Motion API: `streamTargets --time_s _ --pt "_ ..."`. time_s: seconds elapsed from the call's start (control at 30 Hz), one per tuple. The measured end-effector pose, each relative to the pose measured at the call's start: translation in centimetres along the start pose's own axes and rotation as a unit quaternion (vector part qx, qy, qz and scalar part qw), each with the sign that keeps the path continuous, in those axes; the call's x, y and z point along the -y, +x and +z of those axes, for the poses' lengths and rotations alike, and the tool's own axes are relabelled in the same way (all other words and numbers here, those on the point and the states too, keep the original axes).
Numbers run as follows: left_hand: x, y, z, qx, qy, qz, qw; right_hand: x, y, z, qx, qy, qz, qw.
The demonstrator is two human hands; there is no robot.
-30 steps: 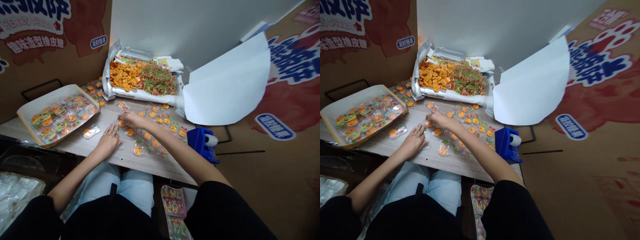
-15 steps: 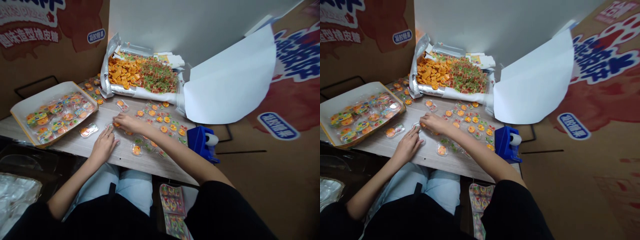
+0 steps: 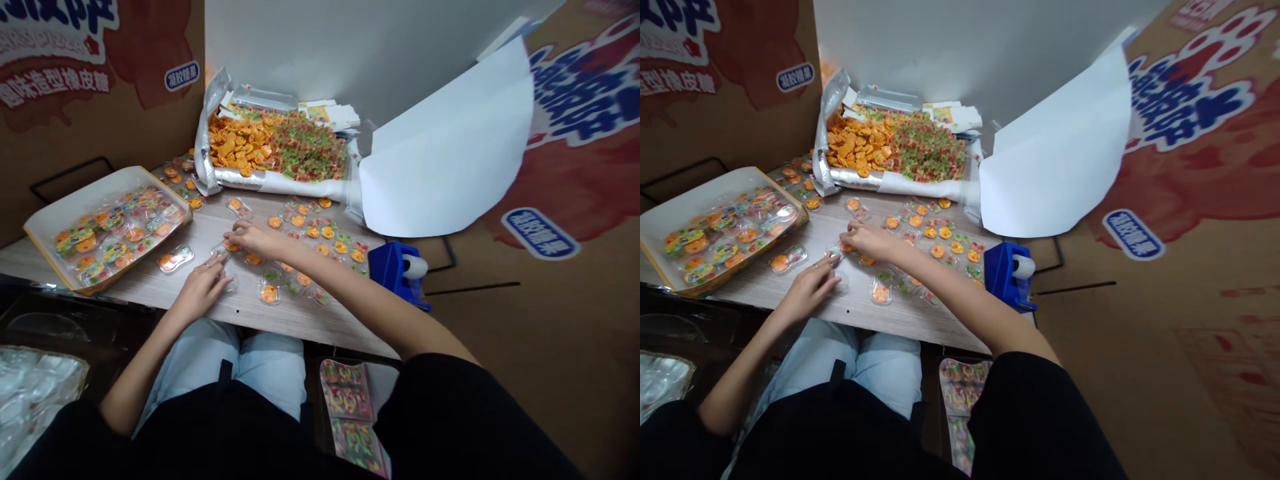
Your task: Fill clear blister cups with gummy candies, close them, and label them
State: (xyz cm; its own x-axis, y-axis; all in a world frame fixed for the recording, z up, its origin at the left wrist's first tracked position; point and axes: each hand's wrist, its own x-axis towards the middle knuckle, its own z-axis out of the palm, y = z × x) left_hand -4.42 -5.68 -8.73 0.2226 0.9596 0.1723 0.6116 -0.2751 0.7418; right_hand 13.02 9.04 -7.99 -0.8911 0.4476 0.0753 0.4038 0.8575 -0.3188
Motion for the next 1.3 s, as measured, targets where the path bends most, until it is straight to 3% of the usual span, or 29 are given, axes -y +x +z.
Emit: streamTargets --time_s 0.1,0.2,0.3,0.37,0.53,0.63,0.73,0.83,0.9,0.97,1.07,1.23,1.3 --pt "0.0 -1.0 -1.0 -0.132 -0.113 -0.049 0.984 0.0 -0.9 -0.9 0.03 -0.096 0.015 0.995" --pt "-0.4 -2.6 -1.6 -0.219 -0.24 -0.159 0.932 -0.4 -1.2 -2.2 0.034 -0.156 0.055 0.986" --pt "-0.9 -3.8 -1.7 -0.235 -0.343 -0.238 0.878 -0.1 0.7 -2.8 0.011 -0.174 0.091 0.981" --pt "-1.1 -4.1 -1.5 -0.241 -0.38 -0.27 0.851 0.7 3.2 -2.4 -0.011 -0.166 0.079 0.983" --pt "-1.2 -4.7 -1.3 -0.216 -0.442 -0.308 0.814 2.8 9.1 -0.3 -0.001 -0.173 0.052 0.983" --pt "-0.9 -5.5 -1.9 -0.196 -0.45 -0.292 0.821 3.8 8.9 0.5 0.011 -0.165 0.067 0.984" --pt "-0.4 -5.6 -2.5 -0.195 -0.423 -0.268 0.843 5.2 6.1 0.5 0.011 -0.151 0.075 0.986" --pt "0.0 -4.4 -2.6 -0.173 -0.399 -0.251 0.865 7.1 2.1 -0.4 -0.07 -0.09 0.094 0.989" --pt "0.2 -3.1 -2.6 -0.142 -0.394 -0.243 0.875 8.2 -0.3 -1.0 -0.138 -0.007 0.045 0.989" --pt "0.2 -1.7 -2.5 -0.112 -0.395 -0.226 0.883 8.8 -2.1 -1.2 -0.141 0.069 -0.049 0.986" --pt "-0.1 -0.2 -2.3 -0.068 -0.404 -0.191 0.892 8.5 -3.4 -0.6 -0.1 0.117 -0.104 0.983" --pt "-0.1 0.1 -1.4 -0.026 -0.415 -0.172 0.893 6.1 -2.7 0.0 -0.063 0.188 -0.07 0.978" --pt "0.2 -0.1 -0.9 -0.053 -0.354 -0.174 0.917 5.0 -2.3 -0.4 -0.057 0.194 -0.038 0.979"
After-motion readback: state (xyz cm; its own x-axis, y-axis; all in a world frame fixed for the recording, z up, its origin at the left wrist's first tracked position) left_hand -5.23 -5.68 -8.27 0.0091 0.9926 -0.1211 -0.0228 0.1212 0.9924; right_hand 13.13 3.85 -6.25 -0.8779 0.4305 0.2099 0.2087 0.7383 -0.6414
